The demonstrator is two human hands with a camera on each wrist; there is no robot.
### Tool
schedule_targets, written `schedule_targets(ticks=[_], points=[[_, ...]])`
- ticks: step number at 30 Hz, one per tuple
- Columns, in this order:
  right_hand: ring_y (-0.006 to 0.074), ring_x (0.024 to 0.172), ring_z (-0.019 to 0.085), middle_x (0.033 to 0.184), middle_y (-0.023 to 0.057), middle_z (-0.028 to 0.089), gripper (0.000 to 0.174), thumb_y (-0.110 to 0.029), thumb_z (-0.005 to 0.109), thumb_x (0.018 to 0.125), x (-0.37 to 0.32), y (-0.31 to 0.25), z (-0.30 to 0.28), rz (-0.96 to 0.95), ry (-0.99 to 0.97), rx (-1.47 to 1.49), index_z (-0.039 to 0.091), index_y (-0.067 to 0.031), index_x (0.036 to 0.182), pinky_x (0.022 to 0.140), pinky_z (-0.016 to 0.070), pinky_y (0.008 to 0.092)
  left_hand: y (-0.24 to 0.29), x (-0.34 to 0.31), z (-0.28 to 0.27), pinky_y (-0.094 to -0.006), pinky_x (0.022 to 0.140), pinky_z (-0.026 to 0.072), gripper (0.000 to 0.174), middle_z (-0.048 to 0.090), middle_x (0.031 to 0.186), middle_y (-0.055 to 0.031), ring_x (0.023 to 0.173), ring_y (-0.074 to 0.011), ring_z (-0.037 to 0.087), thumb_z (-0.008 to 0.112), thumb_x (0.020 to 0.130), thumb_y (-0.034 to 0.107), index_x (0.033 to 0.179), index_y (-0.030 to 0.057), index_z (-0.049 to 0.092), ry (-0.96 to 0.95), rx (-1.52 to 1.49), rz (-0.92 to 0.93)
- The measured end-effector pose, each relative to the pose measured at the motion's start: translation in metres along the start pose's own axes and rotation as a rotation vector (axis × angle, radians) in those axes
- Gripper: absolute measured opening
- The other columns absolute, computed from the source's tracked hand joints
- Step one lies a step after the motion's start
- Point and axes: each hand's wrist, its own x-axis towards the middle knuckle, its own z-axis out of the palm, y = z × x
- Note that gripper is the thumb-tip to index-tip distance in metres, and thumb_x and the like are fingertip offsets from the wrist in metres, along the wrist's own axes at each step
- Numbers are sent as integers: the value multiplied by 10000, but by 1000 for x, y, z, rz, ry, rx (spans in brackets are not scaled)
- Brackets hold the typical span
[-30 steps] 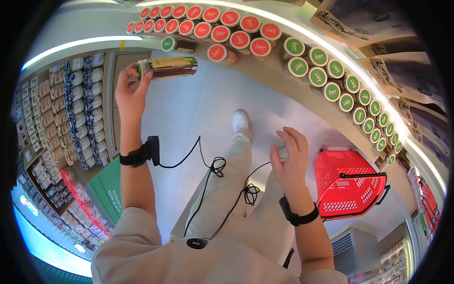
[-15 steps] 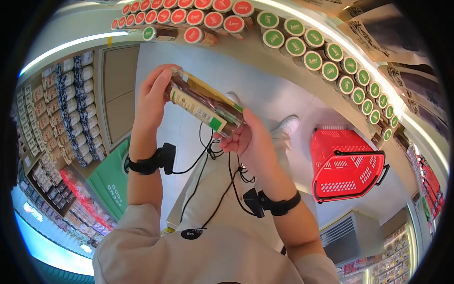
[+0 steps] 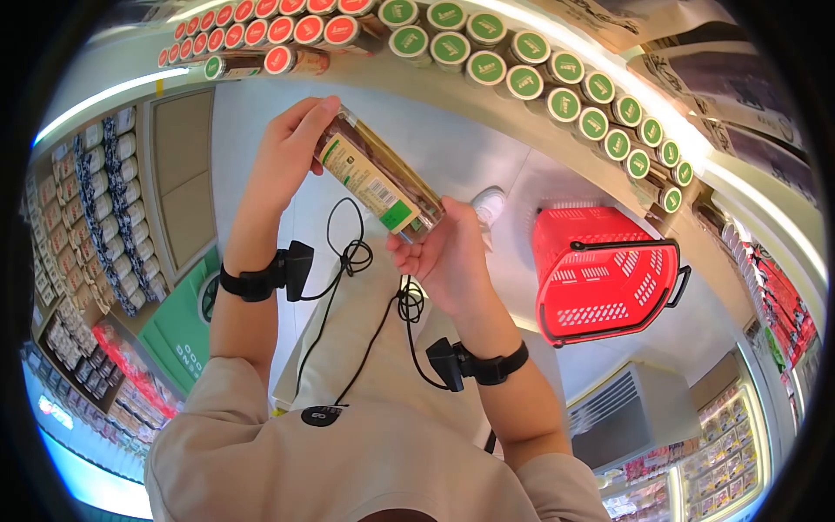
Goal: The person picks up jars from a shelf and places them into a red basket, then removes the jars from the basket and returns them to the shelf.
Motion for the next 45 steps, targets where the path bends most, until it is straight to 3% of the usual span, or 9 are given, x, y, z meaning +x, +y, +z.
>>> schedule_targets(ticks=[14,19,22,24,26,31,37,39,45], points=[[238,854,655,1014,131,639,581,-502,458,937,-42,-14,-69,36,-157,201,520,-18,1252,706,548,322,16,-6,70,-236,533,386,397,588,669,16,608,-65,508,657,918,393,817,9,674,-131,98,-18],[276,1026,656,1168,130,602,672,-410,621,912,-68,-18,-100,-63,-432,-67,381,-33,1414,852,561,413,15,-30,124,-219,529,416,228,616,790,-1,632,-67,542,636,933,231,995,22,701,-558,90,162],[269,1019,644,1205,123,572,743,-399,670,882,-70,-13,-140,-213,-378,32,327,-69,1452,863,548,420,27,-56,167,-253,651,478,278,666,977,-50,783,-112,606,679,887,171,1121,22,690,-845,188,296],[266,1013,636,1194,124,570,744,-400,678,874,-80,-26,-148,-329,-223,34,331,-80,1449,863,543,411,17,-61,195,-309,783,497,440,664,1134,-82,920,-169,615,716,852,183,1256,39,620,-612,253,447],[258,1027,606,1200,132,557,720,-364,680,861,-92,-42,-148,-567,106,2,337,-92,1432,875,524,391,13,-58,212,-322,810,495,528,658,1164,-91,956,-189,608,732,839,202,1317,52,565,-620,179,367],[234,1135,553,1229,121,538,540,-98,611,900,-106,-74,-184,-1020,204,-6,366,-74,1380,963,473,372,-2,-70,249,-357,866,493,731,633,1201,-92,1015,-230,611,784,795,258,1421,78,451,-858,348,265],[201,1143,554,1231,91,562,496,-117,609,932,-149,-114,-201,-889,158,-225,384,-53,1369,988,450,352,-7,-75,276,-324,903,488,662,606,1133,-55,1049,-164,594,792,807,207,1362,28,479,-1064,86,0],[166,1126,566,1232,102,597,418,-236,523,999,-163,-131,-217,-869,124,-348,454,-39,1361,973,453,334,-10,-66,279,-275,788,482,563,628,991,-25,860,-104,572,778,816,228,1289,34,542,-1148,-102,-110],[126,892,614,1088,69,663,332,-259,550,998,-154,-191,-233,-990,474,-680,597,-25,1228,777,508,295,-8,-56,268,-272,785,468,544,599,984,-19,877,-101,545,759,831,216,1290,35,530,-1153,30,-15]])
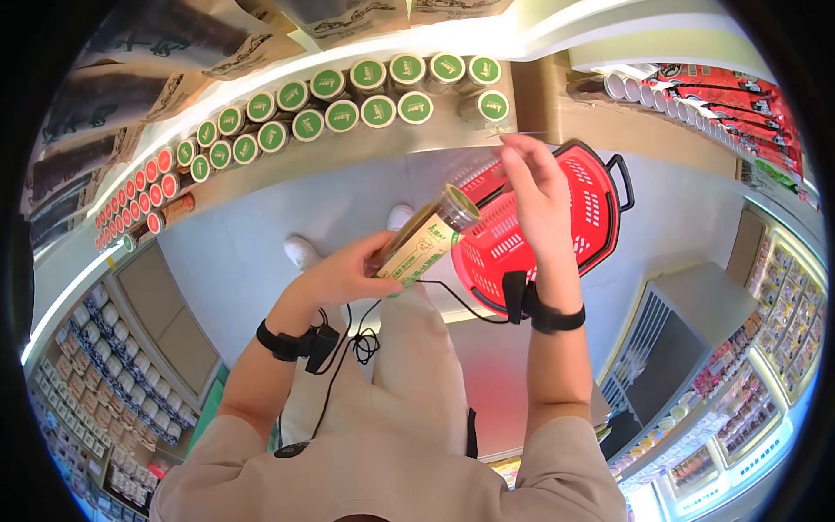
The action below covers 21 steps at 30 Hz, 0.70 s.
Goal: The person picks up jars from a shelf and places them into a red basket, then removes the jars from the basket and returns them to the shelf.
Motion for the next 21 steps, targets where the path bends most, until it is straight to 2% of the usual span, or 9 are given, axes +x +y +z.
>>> schedule_targets(ticks=[2,3,5,6,8,9,12,19,21], points=[[147,841,634,1058,95,665,369,-245,637,935,23,4,12,-34,73,-382,598,-29,1231,723,521,310,-8,-5,-6,-273,781,466,545,597,990,-22,874,-103,542,762,828,216,1287,34,531,12,46,-40],[147,841,634,1058,95,665,369,-245,637,935,35,6,22,-36,76,-375,598,-29,1231,723,521,310,-14,-7,-8,-275,777,465,547,595,996,-24,871,-104,540,765,824,216,1283,33,531,26,88,-74],[219,859,669,1109,130,643,477,-268,712,855,54,10,47,-203,91,-751,585,-43,1255,720,546,358,-33,-12,-8,-277,791,467,561,599,1010,-31,885,-108,545,766,822,214,1293,31,522,39,63,-89],[219,859,669,1109,130,643,477,-268,712,855,64,18,57,-199,94,-743,585,-43,1255,720,546,358,-35,-15,-8,-279,804,469,575,603,1023,-37,900,-111,550,768,820,211,1303,30,514,49,33,-99],[296,946,667,1216,144,600,569,-301,743,804,79,32,78,-400,80,-1024,568,-51,1285,785,555,403,-35,-23,-4,-280,820,472,590,605,1046,-43,920,-113,553,768,819,212,1315,29,505,55,19,-128],[328,1006,655,1238,140,579,589,-314,737,815,83,34,86,-354,50,-1051,549,-54,1309,817,557,419,-33,-24,-3,-281,835,474,606,607,1069,-50,940,-115,557,769,818,212,1326,29,496,62,-2,-147],[321,1008,654,1202,138,588,633,-300,741,816,93,46,98,-296,-41,-1123,513,-58,1355,813,557,417,-41,-30,-3,-280,865,476,633,603,1112,-54,979,-118,558,765,822,207,1354,27,475,39,3,-213],[365,953,647,1179,147,590,483,-192,723,784,77,71,96,-307,-25,-974,532,-61,1208,778,550,444,-53,-31,-3,-272,867,476,634,599,1117,-56,996,-116,557,760,824,207,1356,13,476,84,-87,-186],[366,952,646,1183,147,590,487,-183,717,784,75,76,96,-340,-12,-948,527,-66,1217,777,547,446,-49,-28,-6,-271,856,476,636,598,1104,-52,980,-117,557,760,819,214,1354,15,479,83,-54,-197]])
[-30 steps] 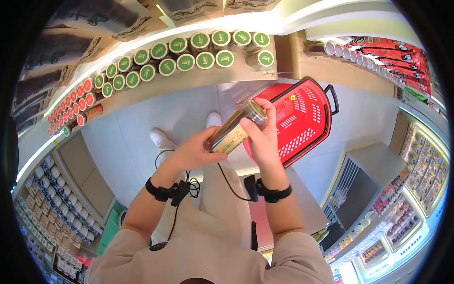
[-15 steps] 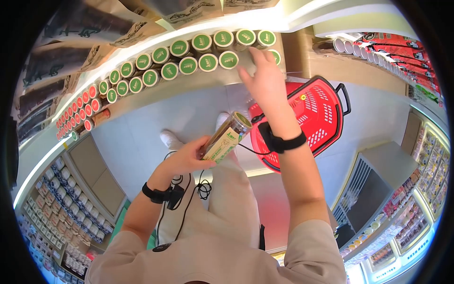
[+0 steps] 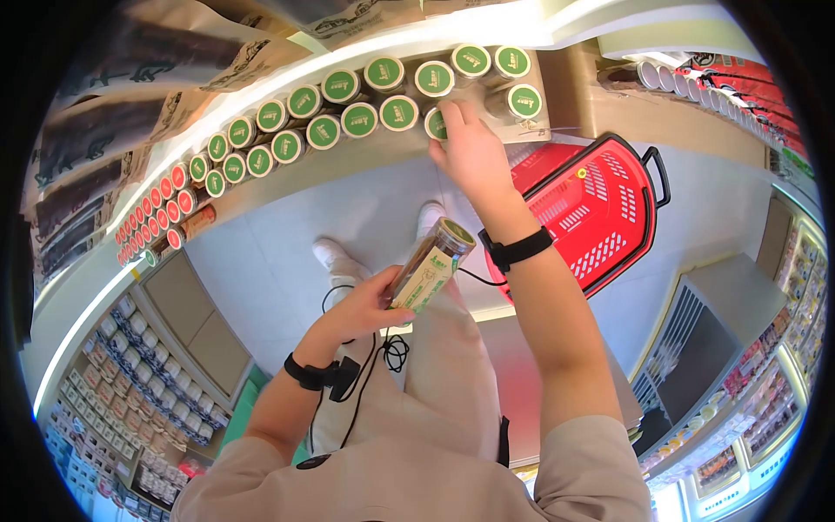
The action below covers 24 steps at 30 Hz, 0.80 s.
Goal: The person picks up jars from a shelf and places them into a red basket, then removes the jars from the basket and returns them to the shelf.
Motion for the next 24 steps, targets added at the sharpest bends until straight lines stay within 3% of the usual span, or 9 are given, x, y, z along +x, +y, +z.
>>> schedule_targets(ticks=[8,10,16,17,19,24], points=[[366,951,644,1178,135,600,524,-167,718,773,0,7,-1,7,47,32,513,-70,1246,783,545,448,0,8,-5,-262,782,461,626,567,999,-24,855,-117,511,755,802,250,1331,27,505,38,71,28],[347,962,648,1189,120,606,529,-132,734,750,-20,8,-8,-100,148,24,538,-73,1238,774,560,418,0,6,-4,-256,764,457,634,556,978,-21,853,-111,502,760,800,245,1337,24,504,46,28,23],[306,998,651,1210,111,602,555,-12,757,659,-78,16,-50,-212,159,58,589,-81,1184,779,582,368,-3,4,-9,-250,732,454,674,564,968,-21,821,-108,504,774,787,240,1360,23,494,54,64,9],[306,998,651,1210,111,602,555,-12,757,659,-83,17,-55,-207,152,50,589,-81,1184,779,582,368,-4,4,-9,-250,732,454,674,564,968,-21,821,-108,504,774,787,240,1360,23,494,45,55,8],[305,1000,652,1208,117,602,578,-5,762,641,-87,17,-67,-251,162,28,580,-75,1185,791,583,368,-2,6,-10,-249,814,443,598,450,955,12,856,-76,439,759,813,106,1320,1,461,23,26,21],[309,1038,643,1201,131,602,617,-8,777,620,-87,16,-88,-251,122,70,550,-60,1191,829,577,367,10,4,-11,-246,789,440,604,501,988,5,868,-79,457,771,798,133,1313,9,480,31,92,-17]])
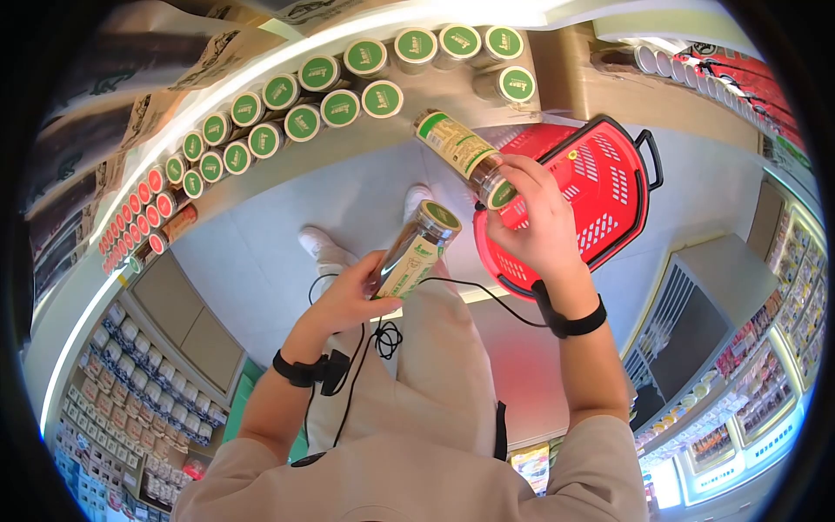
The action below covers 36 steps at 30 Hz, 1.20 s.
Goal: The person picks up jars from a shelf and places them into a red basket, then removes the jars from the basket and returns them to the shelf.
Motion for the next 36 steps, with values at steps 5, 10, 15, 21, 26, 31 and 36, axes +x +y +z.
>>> schedule_targets(ticks=[5,10,15,21,26,31,36], points=[[331,1064,633,1197,160,602,646,-4,787,600,0,1,-8,-57,22,5,536,-47,1194,868,567,378,2,0,1,-247,760,429,608,496,969,20,838,-81,440,776,793,149,1313,23,488,34,-75,69],[336,1060,633,1206,166,601,643,-3,785,604,6,0,-8,-77,40,-22,544,-41,1199,867,568,386,5,-2,-4,-249,770,430,609,502,986,14,853,-83,453,772,797,152,1318,23,484,33,-70,49],[345,1049,631,1208,173,598,622,2,774,625,26,-1,5,-35,41,-50,548,-36,1204,855,568,396,2,-3,-10,-265,813,450,629,530,1049,-3,921,-91,499,770,804,143,1343,25,468,40,-52,55],[348,1050,625,1202,168,593,610,-2,770,639,31,3,15,-56,49,-61,543,-38,1204,856,561,394,-4,-10,-11,-295,903,469,646,566,1173,-26,1057,-119,542,770,809,121,1364,23,454,37,-73,38],[349,1060,624,1203,169,594,616,14,753,634,20,5,-9,-67,-14,-63,520,-47,1201,873,556,401,-2,-13,-13,-281,841,480,695,599,1119,-48,946,-134,556,779,782,185,1386,37,470,97,-48,66],[348,1064,627,1201,167,602,611,28,742,619,9,8,-26,-78,-51,-70,523,-49,1184,886,550,399,-9,-9,-10,-304,933,451,702,547,1204,-32,1081,-123,513,767,805,104,1405,19,413,54,-76,71],[349,1065,628,1193,169,612,604,30,744,615,6,5,-36,-57,-69,-49,531,-48,1174,895,543,402,-11,-10,-6,-302,931,450,686,541,1201,-34,1074,-124,508,761,808,90,1395,14,414,46,-63,38]])
